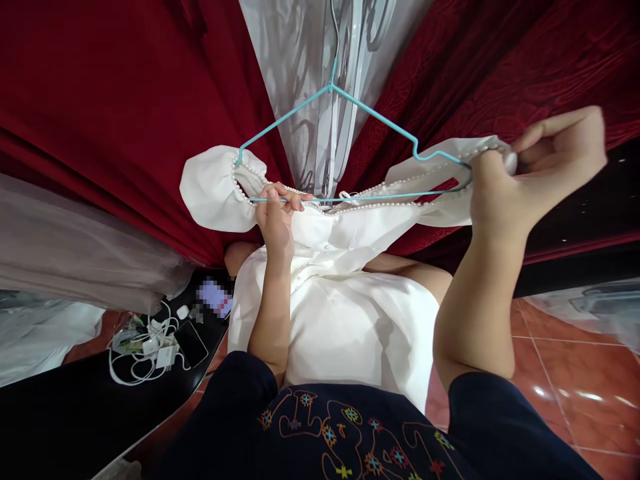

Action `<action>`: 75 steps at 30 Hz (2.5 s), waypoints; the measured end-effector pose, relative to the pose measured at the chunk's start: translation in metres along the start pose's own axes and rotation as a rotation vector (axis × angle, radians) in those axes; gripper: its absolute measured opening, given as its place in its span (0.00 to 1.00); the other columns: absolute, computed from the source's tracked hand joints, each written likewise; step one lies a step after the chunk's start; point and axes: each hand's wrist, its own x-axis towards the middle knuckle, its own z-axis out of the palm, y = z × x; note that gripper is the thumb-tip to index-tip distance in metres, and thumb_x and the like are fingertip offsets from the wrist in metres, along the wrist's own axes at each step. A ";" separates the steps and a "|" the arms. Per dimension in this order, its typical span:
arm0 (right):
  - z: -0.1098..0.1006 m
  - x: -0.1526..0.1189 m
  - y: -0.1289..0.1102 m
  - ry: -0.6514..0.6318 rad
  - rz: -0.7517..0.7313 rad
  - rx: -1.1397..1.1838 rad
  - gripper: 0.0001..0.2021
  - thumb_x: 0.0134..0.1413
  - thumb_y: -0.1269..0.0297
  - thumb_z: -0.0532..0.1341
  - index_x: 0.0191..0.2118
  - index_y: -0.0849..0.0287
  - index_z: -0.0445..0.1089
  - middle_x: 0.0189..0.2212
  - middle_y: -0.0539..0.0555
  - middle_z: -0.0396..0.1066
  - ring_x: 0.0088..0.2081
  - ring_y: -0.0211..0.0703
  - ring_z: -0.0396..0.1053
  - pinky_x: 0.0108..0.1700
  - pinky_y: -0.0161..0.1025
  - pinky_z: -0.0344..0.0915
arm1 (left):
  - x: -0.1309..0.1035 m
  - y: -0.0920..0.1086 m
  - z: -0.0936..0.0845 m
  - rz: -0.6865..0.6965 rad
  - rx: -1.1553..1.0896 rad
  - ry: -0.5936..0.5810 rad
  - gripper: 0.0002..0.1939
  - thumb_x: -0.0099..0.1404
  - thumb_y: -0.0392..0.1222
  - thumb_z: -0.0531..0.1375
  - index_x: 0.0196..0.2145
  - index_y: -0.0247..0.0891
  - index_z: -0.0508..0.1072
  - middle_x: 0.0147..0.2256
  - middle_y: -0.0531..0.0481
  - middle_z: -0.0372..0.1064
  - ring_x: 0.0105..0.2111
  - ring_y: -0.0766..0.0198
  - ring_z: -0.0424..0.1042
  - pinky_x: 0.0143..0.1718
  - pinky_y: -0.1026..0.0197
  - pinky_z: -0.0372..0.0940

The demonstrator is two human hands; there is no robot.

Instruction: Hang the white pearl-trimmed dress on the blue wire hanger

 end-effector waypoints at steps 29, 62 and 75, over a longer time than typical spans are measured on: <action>0.023 -0.046 -0.087 -0.199 -0.106 0.508 0.15 0.64 0.58 0.68 0.34 0.57 0.63 0.26 0.45 0.57 0.19 0.22 0.50 0.24 0.33 0.39 | -0.007 -0.005 0.003 -0.002 0.036 -0.006 0.22 0.73 0.64 0.61 0.37 0.42 0.67 0.24 0.56 0.65 0.35 0.61 0.81 0.38 0.62 0.73; 0.076 -0.141 -0.071 -0.437 0.354 0.568 0.14 0.67 0.48 0.64 0.41 0.53 0.66 0.20 0.42 0.52 0.21 0.30 0.48 0.27 0.35 0.44 | -0.022 0.069 -0.019 0.584 0.835 0.107 0.18 0.62 0.38 0.73 0.49 0.43 0.78 0.55 0.45 0.72 0.61 0.52 0.68 0.71 0.45 0.59; 0.072 -0.133 -0.059 -0.438 0.272 0.483 0.14 0.66 0.50 0.65 0.41 0.54 0.67 0.18 0.40 0.49 0.20 0.30 0.47 0.27 0.35 0.45 | 0.048 0.058 -0.048 0.531 0.517 0.210 0.10 0.71 0.29 0.59 0.36 0.42 0.76 0.37 0.55 0.78 0.45 0.62 0.77 0.56 0.50 0.68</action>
